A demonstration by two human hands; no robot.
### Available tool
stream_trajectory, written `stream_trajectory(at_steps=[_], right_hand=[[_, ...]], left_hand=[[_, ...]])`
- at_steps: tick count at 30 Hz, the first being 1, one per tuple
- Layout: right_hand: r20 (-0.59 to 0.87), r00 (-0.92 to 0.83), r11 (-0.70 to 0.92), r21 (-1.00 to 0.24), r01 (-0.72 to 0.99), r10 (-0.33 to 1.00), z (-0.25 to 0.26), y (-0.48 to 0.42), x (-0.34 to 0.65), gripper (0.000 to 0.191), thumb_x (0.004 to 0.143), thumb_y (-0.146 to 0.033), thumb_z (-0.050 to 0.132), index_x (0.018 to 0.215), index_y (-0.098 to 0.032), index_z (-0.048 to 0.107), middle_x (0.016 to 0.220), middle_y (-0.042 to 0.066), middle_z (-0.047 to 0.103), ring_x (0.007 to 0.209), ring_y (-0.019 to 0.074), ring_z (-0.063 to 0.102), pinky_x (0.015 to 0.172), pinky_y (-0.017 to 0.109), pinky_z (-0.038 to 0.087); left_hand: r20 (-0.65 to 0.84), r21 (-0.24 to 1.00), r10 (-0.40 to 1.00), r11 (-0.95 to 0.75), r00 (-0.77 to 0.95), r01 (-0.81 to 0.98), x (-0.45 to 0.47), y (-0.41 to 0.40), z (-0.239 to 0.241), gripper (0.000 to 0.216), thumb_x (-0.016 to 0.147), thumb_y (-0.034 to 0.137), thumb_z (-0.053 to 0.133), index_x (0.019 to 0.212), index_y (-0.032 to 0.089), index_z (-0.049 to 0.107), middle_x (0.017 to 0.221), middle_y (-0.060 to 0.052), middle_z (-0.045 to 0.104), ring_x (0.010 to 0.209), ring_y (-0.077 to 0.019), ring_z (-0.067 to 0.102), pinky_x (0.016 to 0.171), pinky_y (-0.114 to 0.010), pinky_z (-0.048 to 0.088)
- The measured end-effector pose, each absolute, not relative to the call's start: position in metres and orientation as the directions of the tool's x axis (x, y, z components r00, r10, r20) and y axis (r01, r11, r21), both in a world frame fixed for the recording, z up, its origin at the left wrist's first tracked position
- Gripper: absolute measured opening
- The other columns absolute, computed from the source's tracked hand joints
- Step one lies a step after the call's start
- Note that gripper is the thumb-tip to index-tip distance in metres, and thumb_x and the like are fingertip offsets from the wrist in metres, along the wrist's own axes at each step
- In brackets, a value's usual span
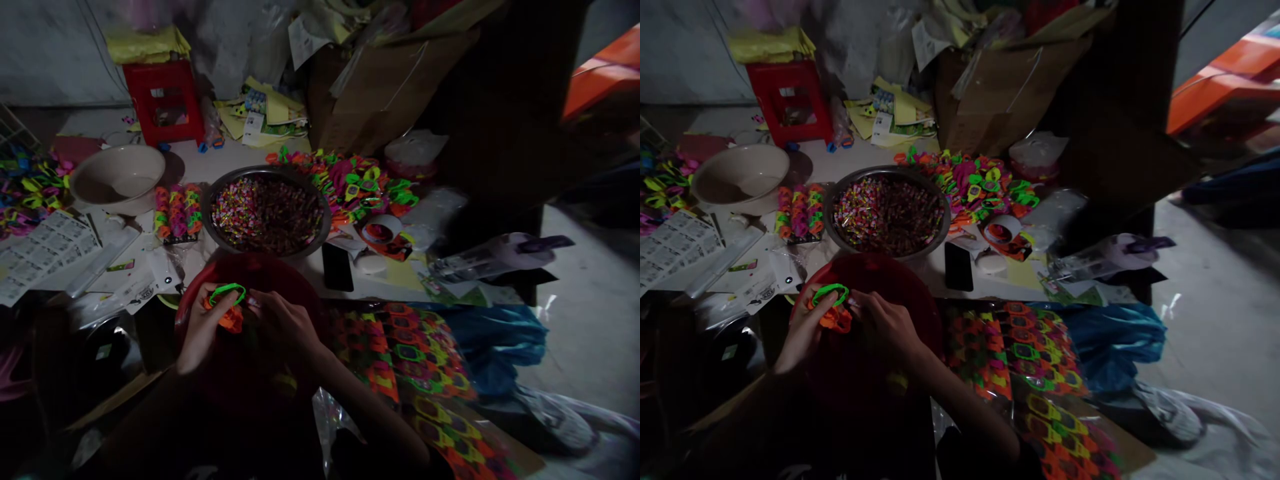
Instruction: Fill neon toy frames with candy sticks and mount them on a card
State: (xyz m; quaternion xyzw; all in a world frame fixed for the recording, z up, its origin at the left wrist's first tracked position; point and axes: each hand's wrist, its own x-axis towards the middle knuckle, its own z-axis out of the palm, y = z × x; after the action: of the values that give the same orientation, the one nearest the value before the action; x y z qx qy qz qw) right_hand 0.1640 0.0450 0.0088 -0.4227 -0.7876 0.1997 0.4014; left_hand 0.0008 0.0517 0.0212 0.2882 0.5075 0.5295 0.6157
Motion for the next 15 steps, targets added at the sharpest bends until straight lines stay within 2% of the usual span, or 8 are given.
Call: stream_trajectory(at_steps=[6,11,15], right_hand=[[0.425,-0.319,0.531,-0.670,0.520,0.847,0.0063,0.0439,0.1618,0.026,0.096,-0.022,0.040,0.116,-0.018,0.056,0.089,0.008,0.069,0.071,0.0142,0.066,0.060,0.021,0.050],[0.441,-0.298,0.531,-0.655,0.537,0.846,0.0059,0.0413,0.1584,0.026,0.096,-0.022,0.043,0.118,-0.017,0.057,0.084,0.008,0.067,0.066,0.0142,0.064,0.057,0.021,0.049],[0.367,-0.299,0.473,-0.647,0.598,0.881,0.0085,0.0379,0.1584,0.029,0.098,-0.026,0.040,0.119,-0.017,0.058,0.084,0.008,0.066,0.065,0.0140,0.063,0.056,0.021,0.048]], left_hand=[[-0.275,0.923,0.949,0.214,-0.156,-0.321,0.0037,0.0502,0.0236,0.032,0.065,0.030,0.079,0.082,0.017,0.054,0.075,0.005,0.066,0.066,-0.0088,0.062,0.064,-0.019,0.049],[-0.269,0.927,0.945,0.202,-0.186,-0.316,0.0063,0.0499,0.0220,0.035,0.064,0.029,0.080,0.084,0.018,0.053,0.081,0.003,0.066,0.075,-0.0108,0.064,0.070,-0.021,0.050],[-0.263,0.944,0.946,0.211,-0.190,-0.255,0.0054,0.0488,0.0204,0.035,0.065,0.029,0.079,0.085,0.019,0.052,0.085,0.003,0.065,0.076,-0.0108,0.063,0.070,-0.020,0.049]])
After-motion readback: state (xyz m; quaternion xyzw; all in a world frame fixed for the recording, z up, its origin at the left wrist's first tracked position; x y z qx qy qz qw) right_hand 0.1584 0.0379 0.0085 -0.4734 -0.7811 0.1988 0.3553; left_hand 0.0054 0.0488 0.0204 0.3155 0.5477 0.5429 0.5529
